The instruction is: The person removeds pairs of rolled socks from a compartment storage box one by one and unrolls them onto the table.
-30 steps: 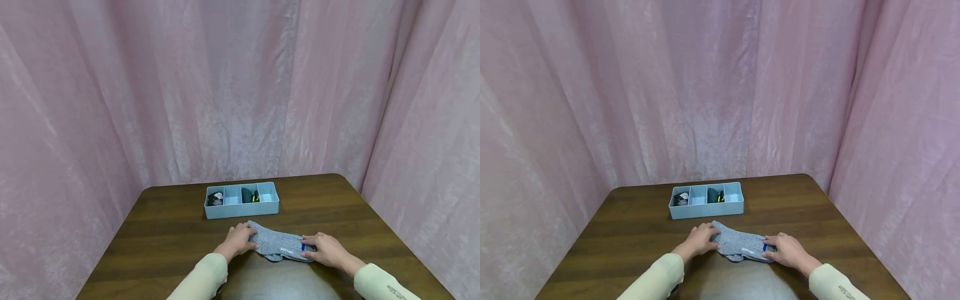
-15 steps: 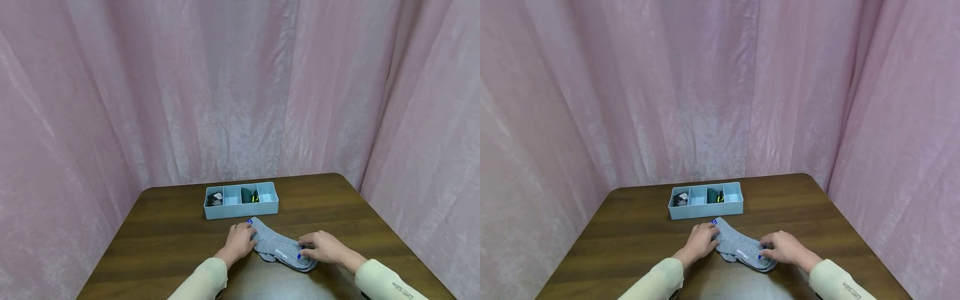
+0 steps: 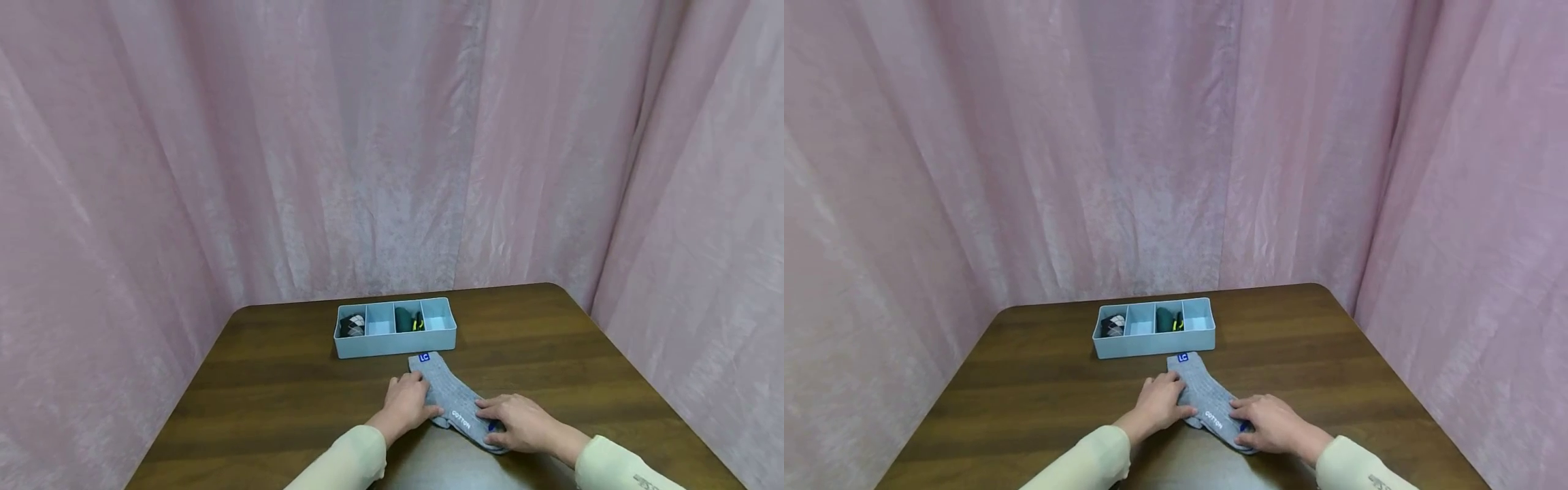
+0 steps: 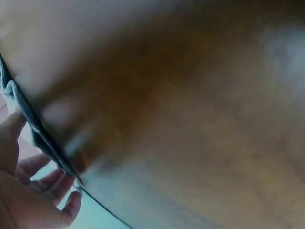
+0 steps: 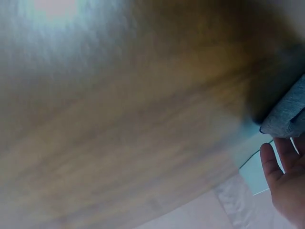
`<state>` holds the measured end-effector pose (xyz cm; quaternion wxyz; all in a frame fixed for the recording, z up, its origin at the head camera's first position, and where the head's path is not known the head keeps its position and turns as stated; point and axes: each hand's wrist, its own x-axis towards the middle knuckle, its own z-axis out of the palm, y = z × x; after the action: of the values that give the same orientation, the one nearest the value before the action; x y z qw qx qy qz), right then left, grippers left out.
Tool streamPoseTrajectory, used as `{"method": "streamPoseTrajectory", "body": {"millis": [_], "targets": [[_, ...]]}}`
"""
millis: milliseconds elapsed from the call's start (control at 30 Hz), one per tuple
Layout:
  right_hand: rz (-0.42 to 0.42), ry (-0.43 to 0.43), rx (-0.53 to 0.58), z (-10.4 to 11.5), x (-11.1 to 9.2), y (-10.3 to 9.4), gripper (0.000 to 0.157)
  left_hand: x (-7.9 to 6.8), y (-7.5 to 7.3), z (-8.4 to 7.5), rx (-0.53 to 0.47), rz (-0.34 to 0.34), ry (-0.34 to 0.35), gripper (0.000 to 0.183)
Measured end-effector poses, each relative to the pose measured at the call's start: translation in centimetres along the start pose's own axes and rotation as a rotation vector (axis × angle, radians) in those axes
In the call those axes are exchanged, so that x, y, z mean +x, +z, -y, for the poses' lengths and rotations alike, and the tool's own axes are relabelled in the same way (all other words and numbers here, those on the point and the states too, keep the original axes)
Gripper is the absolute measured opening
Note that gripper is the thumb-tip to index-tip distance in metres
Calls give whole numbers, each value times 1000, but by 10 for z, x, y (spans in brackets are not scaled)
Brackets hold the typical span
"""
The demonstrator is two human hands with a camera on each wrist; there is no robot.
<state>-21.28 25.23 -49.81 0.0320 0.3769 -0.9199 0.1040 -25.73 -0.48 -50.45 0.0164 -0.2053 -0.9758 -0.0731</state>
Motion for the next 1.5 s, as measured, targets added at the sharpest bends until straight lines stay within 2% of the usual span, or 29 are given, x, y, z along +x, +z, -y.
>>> {"method": "streamPoseTrajectory", "body": {"millis": [233,367,600,800,933,1033,1100,1267,1400,1500], "targets": [[-45,40,-1,10,-6,3,47,11,-9,2,-26,90,53,57],[-65,23,22,16,-7,4,47,17,-8,3,-58,124,65,55],[-63,-27,57,23,-4,6,45,18,0,9,14,20,121,50],[-40,-17,97,25,0,4,43,12,0,13,-5,-18,120,46],[-58,1,106,29,2,5,39,9,2,17,-50,-23,105,47],[-106,79,121,31,6,3,32,6,2,21,-110,-23,89,47],[-160,166,146,31,10,1,28,3,1,26,-154,-24,82,47],[-280,397,295,23,21,-1,27,-1,-2,35,-240,-44,54,43],[-312,550,391,17,29,0,29,-5,-4,37,-301,-45,27,44],[-324,614,433,14,34,0,31,-10,-5,36,-369,-44,-1,44]]}}
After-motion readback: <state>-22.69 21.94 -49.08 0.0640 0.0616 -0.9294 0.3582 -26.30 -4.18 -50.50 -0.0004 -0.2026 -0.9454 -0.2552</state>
